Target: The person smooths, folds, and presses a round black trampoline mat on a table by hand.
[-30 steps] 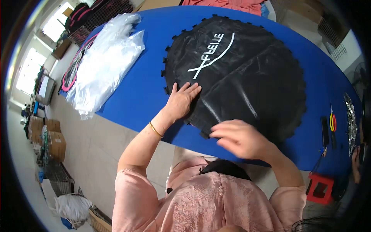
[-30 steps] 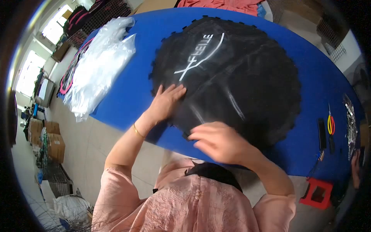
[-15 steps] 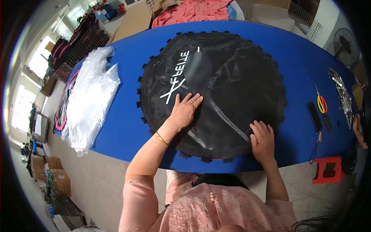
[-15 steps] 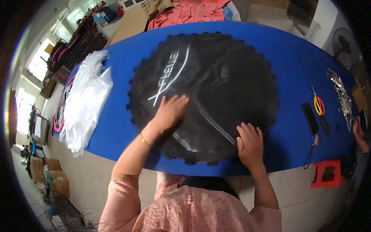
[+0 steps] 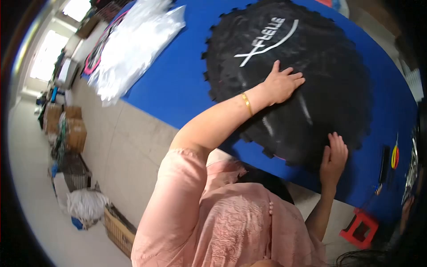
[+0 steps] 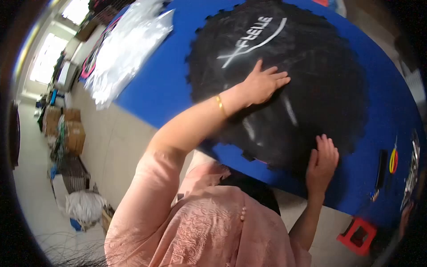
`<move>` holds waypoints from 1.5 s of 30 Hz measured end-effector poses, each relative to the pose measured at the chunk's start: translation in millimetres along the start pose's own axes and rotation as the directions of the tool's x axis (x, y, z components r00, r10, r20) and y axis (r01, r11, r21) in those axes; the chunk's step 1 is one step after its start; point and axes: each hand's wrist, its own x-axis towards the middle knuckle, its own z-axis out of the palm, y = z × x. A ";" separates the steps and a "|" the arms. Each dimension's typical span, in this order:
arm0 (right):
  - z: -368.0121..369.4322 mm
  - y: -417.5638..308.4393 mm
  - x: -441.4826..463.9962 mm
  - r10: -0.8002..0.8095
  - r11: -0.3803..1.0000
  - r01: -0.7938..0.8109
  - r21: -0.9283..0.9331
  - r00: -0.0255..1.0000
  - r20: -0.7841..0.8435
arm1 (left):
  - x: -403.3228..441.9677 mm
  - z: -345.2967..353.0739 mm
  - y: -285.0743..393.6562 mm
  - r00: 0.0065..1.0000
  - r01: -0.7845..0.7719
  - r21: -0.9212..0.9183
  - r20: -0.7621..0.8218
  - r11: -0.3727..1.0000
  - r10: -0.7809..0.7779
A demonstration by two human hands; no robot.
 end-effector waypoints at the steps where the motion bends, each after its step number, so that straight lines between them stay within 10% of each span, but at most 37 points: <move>1: 3.0 3.6 -1.3 -0.020 1.000 0.020 -0.018 1.000 -0.002 | -3.1 -1.5 -6.1 1.000 0.030 -0.005 0.002 1.000 -0.030; 13: 3.1 12.6 -0.3 -0.045 0.996 0.047 -0.074 0.998 0.032 | -33.5 -22.8 -24.9 0.956 0.245 0.065 0.147 0.967 -0.252; 45: 10.3 5.1 -2.9 -0.022 0.999 0.019 -0.026 0.991 -0.133 | -98.4 -62.1 38.9 0.992 0.012 -0.003 0.127 1.000 -0.011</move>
